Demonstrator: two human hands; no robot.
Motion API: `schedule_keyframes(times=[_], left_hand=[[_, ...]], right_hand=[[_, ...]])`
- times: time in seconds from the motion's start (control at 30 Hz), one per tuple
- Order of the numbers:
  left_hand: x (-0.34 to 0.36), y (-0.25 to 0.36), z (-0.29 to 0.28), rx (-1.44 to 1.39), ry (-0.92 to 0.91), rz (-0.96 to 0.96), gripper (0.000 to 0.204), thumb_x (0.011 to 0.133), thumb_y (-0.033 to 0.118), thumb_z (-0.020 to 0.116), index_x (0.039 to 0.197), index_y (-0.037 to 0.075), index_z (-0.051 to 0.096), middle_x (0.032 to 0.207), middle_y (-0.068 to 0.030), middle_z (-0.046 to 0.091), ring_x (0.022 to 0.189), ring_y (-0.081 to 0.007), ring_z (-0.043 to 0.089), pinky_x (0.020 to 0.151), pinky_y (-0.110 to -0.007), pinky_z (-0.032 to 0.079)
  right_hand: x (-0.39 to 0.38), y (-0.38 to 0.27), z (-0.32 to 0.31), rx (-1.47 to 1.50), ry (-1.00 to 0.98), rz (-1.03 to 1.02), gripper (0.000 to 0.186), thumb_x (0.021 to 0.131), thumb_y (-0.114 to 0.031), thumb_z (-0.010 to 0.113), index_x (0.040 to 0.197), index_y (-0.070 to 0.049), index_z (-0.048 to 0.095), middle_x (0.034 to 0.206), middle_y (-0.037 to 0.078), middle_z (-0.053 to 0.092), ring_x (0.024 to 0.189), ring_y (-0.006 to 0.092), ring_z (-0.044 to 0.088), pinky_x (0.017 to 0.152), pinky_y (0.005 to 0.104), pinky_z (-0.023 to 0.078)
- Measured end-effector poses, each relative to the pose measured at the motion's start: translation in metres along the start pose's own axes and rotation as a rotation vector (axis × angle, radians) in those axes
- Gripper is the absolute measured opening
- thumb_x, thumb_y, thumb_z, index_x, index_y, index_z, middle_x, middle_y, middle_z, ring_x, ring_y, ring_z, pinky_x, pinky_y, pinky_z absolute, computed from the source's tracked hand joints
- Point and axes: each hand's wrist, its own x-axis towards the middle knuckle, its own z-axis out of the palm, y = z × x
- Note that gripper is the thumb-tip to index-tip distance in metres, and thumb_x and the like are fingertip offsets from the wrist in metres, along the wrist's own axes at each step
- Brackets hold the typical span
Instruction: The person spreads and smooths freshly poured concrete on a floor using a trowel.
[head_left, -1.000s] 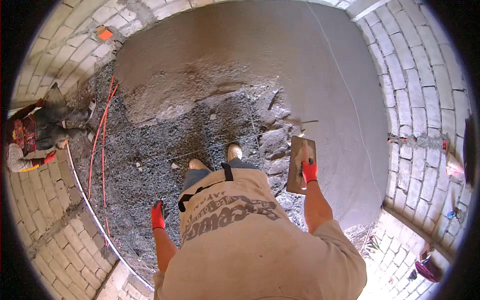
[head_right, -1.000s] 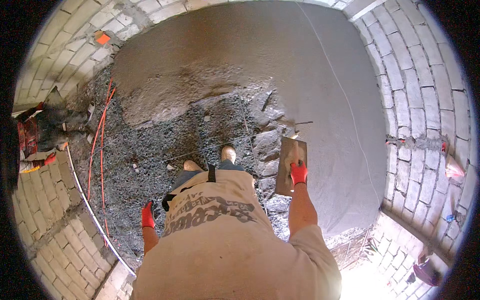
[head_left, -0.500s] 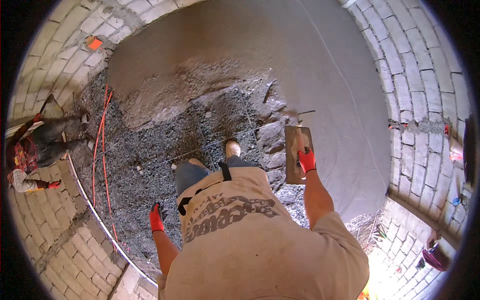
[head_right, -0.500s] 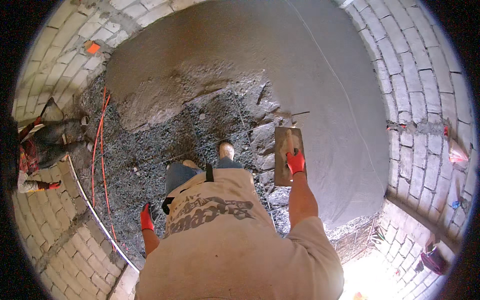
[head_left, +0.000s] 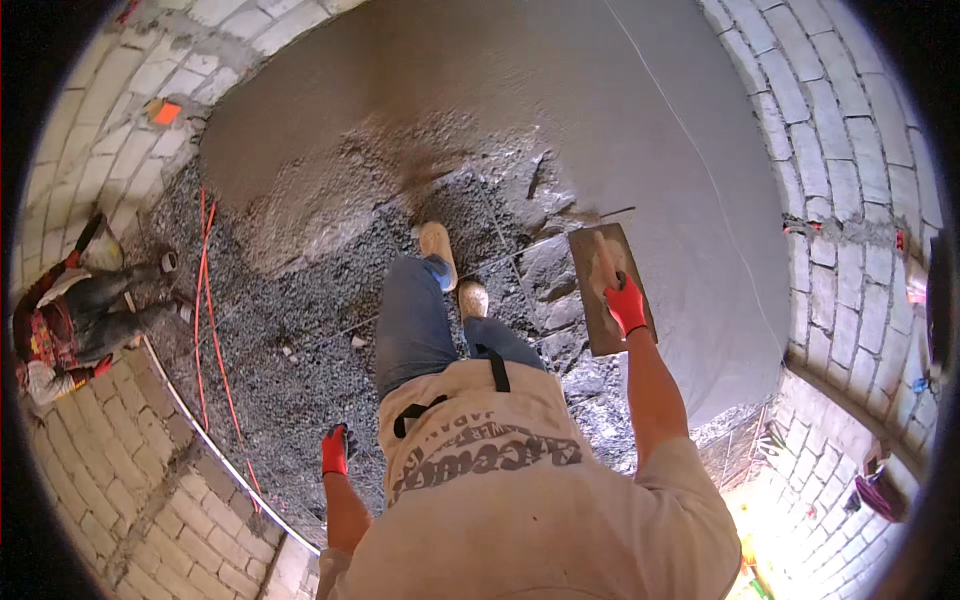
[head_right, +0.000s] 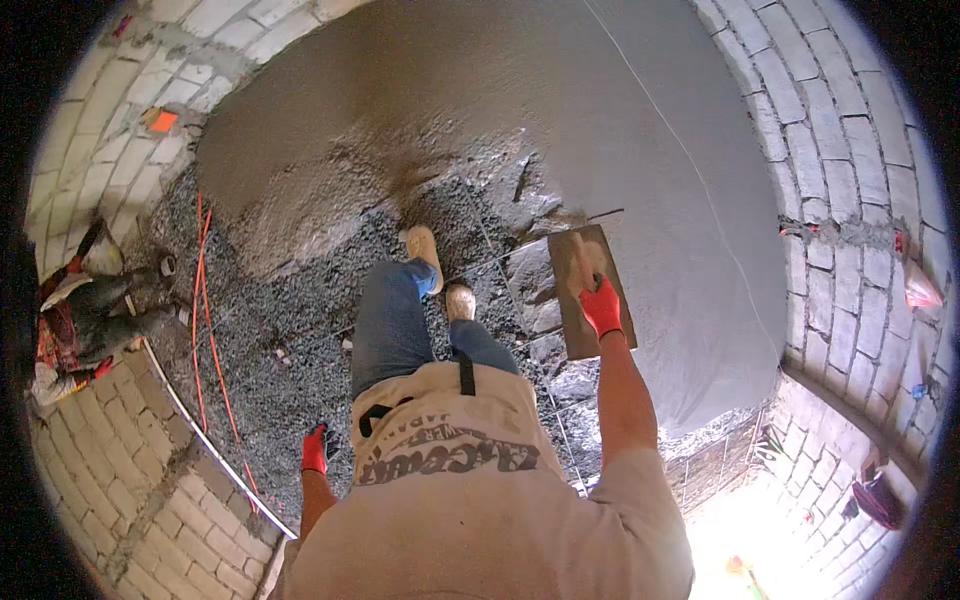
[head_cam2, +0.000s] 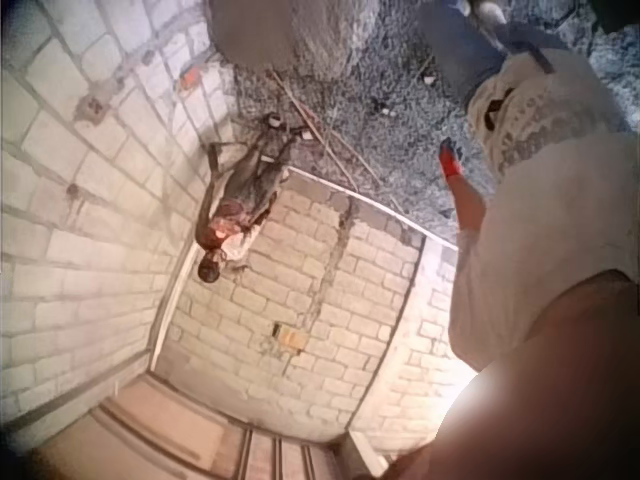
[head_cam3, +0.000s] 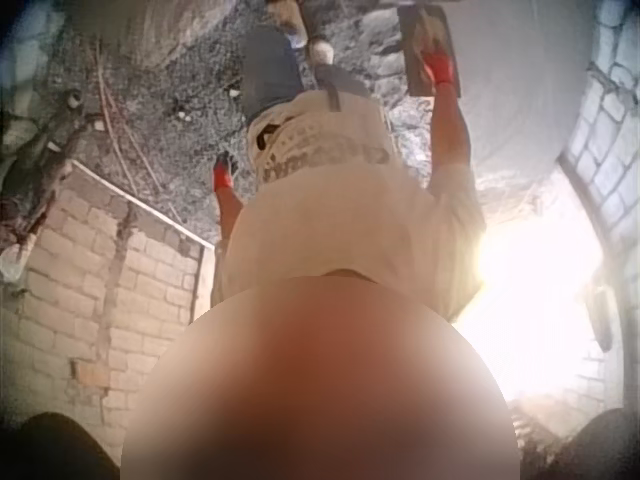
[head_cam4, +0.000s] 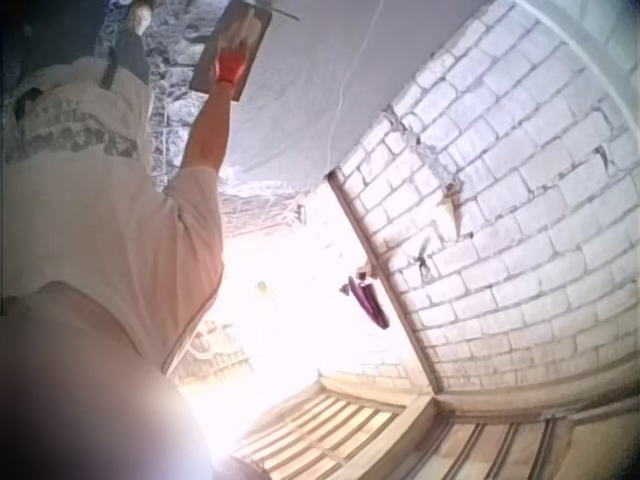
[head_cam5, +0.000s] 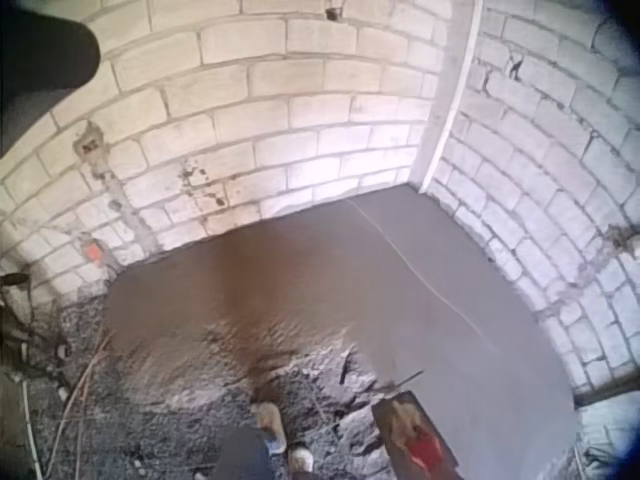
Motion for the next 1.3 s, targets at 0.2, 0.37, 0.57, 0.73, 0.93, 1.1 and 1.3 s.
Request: schedule_keyframes(times=[0.2,0.37,0.57,0.73,0.93,1.1,1.3], left_hand=[[0.058,0.091,0.029,0.295,0.033,0.105,0.038,0.086,0.028,0.06,0.116,0.006,0.056,0.08,-0.0052,0.061,0.061,-0.0154,0.062,0.053,-0.029,0.05],[0.085,0.254,0.129,0.573,-0.119,0.339,0.044,0.086,0.026,0.061,0.123,0.003,0.053,0.091,-0.0082,0.063,0.075,-0.016,0.063,0.062,-0.028,0.049],[0.128,0.361,0.209,0.479,-0.262,0.527,0.043,0.087,0.02,0.058,0.125,0.002,0.052,0.102,-0.0091,0.064,0.092,-0.0157,0.059,0.08,-0.029,0.045],[0.196,0.365,0.244,0.624,-0.265,0.48,0.043,0.087,0.013,0.056,0.128,0.003,0.05,0.106,-0.0044,0.062,0.09,-0.0128,0.056,0.081,-0.026,0.043],[0.298,0.31,0.296,0.359,-0.167,0.663,0.046,0.089,0.007,0.05,0.134,0.0,0.043,0.124,-0.009,0.055,0.106,-0.0151,0.052,0.09,-0.028,0.041],[0.357,0.287,0.356,0.367,-0.095,0.831,0.049,0.09,0.005,0.047,0.137,0.0,0.038,0.133,-0.0118,0.048,0.114,-0.0199,0.05,0.097,-0.032,0.04],[0.403,0.246,0.373,0.307,0.032,0.857,0.049,0.09,0.007,0.048,0.138,0.001,0.037,0.134,-0.0137,0.047,0.118,-0.0226,0.048,0.099,-0.034,0.039]], right_hand=[[0.027,-0.155,-0.034,0.065,0.016,-0.095,0.045,0.079,-0.014,0.06,0.123,-0.006,0.052,0.099,0.015,0.065,0.086,0.0236,0.064,0.073,0.0339,0.05],[0.091,-0.159,-0.015,-0.08,0.089,-0.057,0.043,0.081,-0.017,0.059,0.123,-0.007,0.053,0.1,0.018,0.065,0.089,0.0279,0.064,0.076,0.0348,0.05],[0.194,-0.179,0.022,0.514,-0.089,0.0,0.043,0.082,-0.013,0.06,0.122,-0.001,0.052,0.093,0.009,0.064,0.081,0.0133,0.058,0.072,0.0287,0.048],[0.291,-0.106,0.122,0.326,0.081,-0.141,0.045,0.081,-0.014,0.059,0.125,-0.005,0.05,0.098,0.012,0.065,0.086,0.0228,0.062,0.075,0.0339,0.049],[0.421,0.02,0.201,0.144,0.448,-0.242,0.044,0.081,-0.018,0.057,0.125,-0.011,0.051,0.103,0.019,0.063,0.093,0.0351,0.063,0.078,0.0401,0.049],[0.489,0.08,0.236,0.038,0.574,-0.114,0.047,0.082,-0.023,0.057,0.127,-0.015,0.049,0.11,0.021,0.061,0.099,0.0398,0.059,0.081,0.0433,0.048],[0.528,0.089,0.257,-0.087,0.552,-0.114,0.048,0.083,-0.024,0.056,0.129,-0.015,0.046,0.111,0.021,0.061,0.099,0.0406,0.059,0.081,0.0451,0.048]])
